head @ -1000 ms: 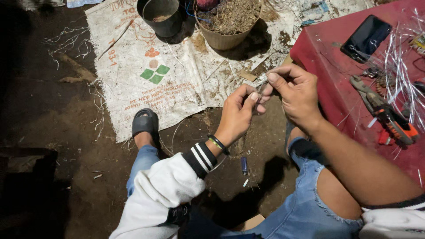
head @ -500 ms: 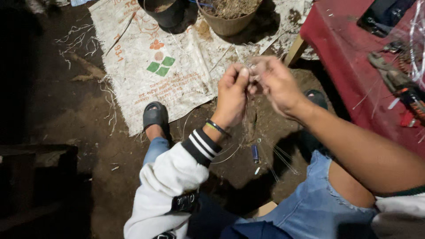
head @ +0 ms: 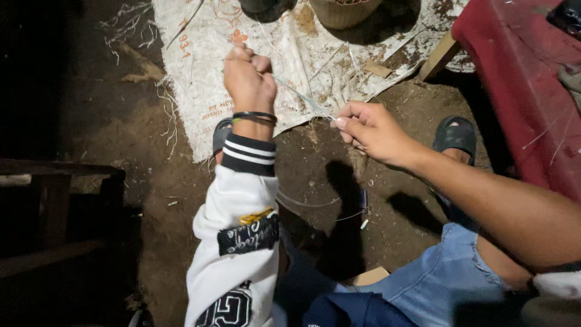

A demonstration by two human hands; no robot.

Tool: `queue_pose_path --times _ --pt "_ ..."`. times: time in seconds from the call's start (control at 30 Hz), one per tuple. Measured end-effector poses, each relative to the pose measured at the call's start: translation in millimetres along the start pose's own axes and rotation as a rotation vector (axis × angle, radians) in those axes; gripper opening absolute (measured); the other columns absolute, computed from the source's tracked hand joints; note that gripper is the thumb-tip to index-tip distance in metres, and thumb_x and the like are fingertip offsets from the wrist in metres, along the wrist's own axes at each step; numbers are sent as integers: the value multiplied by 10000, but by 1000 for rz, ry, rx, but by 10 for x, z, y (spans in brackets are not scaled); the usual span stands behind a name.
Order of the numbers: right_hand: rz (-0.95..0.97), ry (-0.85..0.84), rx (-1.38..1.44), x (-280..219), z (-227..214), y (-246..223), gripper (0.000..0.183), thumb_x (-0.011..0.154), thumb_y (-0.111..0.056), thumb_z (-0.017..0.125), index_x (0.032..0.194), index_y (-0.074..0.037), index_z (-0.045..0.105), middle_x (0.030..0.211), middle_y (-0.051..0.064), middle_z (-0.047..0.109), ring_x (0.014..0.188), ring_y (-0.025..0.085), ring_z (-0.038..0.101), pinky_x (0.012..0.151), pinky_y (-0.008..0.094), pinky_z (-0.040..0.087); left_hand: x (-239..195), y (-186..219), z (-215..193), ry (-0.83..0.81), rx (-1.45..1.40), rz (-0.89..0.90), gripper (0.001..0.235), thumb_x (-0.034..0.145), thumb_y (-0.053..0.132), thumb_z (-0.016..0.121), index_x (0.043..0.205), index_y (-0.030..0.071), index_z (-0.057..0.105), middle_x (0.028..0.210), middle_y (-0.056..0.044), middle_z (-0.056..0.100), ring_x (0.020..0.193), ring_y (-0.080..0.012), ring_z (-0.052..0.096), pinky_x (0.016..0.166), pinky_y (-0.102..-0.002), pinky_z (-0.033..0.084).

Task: The person sits on the ground and manipulates thin metal wires, using pliers to cut and bend them. They repeatedly pick up wire pieces, twist them together, and place them on a nearby red table.

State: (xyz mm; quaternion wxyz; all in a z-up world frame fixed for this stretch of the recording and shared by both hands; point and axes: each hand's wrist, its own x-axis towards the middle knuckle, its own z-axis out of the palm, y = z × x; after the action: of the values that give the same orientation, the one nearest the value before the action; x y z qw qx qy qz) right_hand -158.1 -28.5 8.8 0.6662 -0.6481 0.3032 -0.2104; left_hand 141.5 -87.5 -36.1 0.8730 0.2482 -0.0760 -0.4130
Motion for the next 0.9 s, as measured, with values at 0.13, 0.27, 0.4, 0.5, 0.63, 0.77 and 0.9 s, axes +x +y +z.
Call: queue_pose_path --times 0.13,0.27,0.4,0.5,0.63,0.77,0.9 --pt "25 33 -86 -33 -5 -12 164 1030 -183 565 1029 -46 655 704 -23 593 508 34 447 441 220 345 307 189 -291 136 -35 -1 89 1002 18 467 1034 -49 516 776 -61 460 545 -126 349 451 -267 324" --pt "-20 37 -182 -59 -29 -33 177 1034 -196 585 980 -41 652 704 -22 605 539 30 479 467 216 379 438 311 -425 247 -69 19 163 1002 76 466 1053 -57 545 780 -64 474 534 -129 346 437 -271 325" --pt "24 47 -197 -83 -28 -80 175 1010 -208 599 957 -48 643 683 -19 608 517 39 498 452 224 397 496 424 -504 278 -83 32 127 1016 43 501 1071 -69 525 807 -68 466 554 -140 343 454 -282 331" --pt "40 65 -223 -91 -10 -94 189 1006 -207 610 932 -37 646 677 -9 621 505 46 510 446 232 404 524 400 -572 300 -87 73 132 1029 66 520 1043 -63 497 819 -77 473 569 -152 366 467 -286 344" --pt "21 122 -291 -75 -39 -27 176 985 -193 623 929 -32 664 680 9 649 512 63 531 452 254 419 533 299 -739 289 -105 -21 180 1033 105 493 1081 -62 540 834 -83 511 614 -162 409 521 -279 390" --pt "-142 208 -564 19 -251 150 173 973 -196 639 917 -36 672 683 57 700 576 152 642 547 330 493 358 308 -929 245 349 -204 224 991 47 558 1158 -91 610 999 -168 671 834 -218 657 717 -321 577" --pt "-169 280 -842 74 -490 316 153 965 -209 667 949 -56 670 712 154 702 688 349 698 638 463 526 -75 303 -687 188 1486 1094 538 952 51 711 1374 -159 454 1319 -327 559 1203 -487 531 1023 -536 408"
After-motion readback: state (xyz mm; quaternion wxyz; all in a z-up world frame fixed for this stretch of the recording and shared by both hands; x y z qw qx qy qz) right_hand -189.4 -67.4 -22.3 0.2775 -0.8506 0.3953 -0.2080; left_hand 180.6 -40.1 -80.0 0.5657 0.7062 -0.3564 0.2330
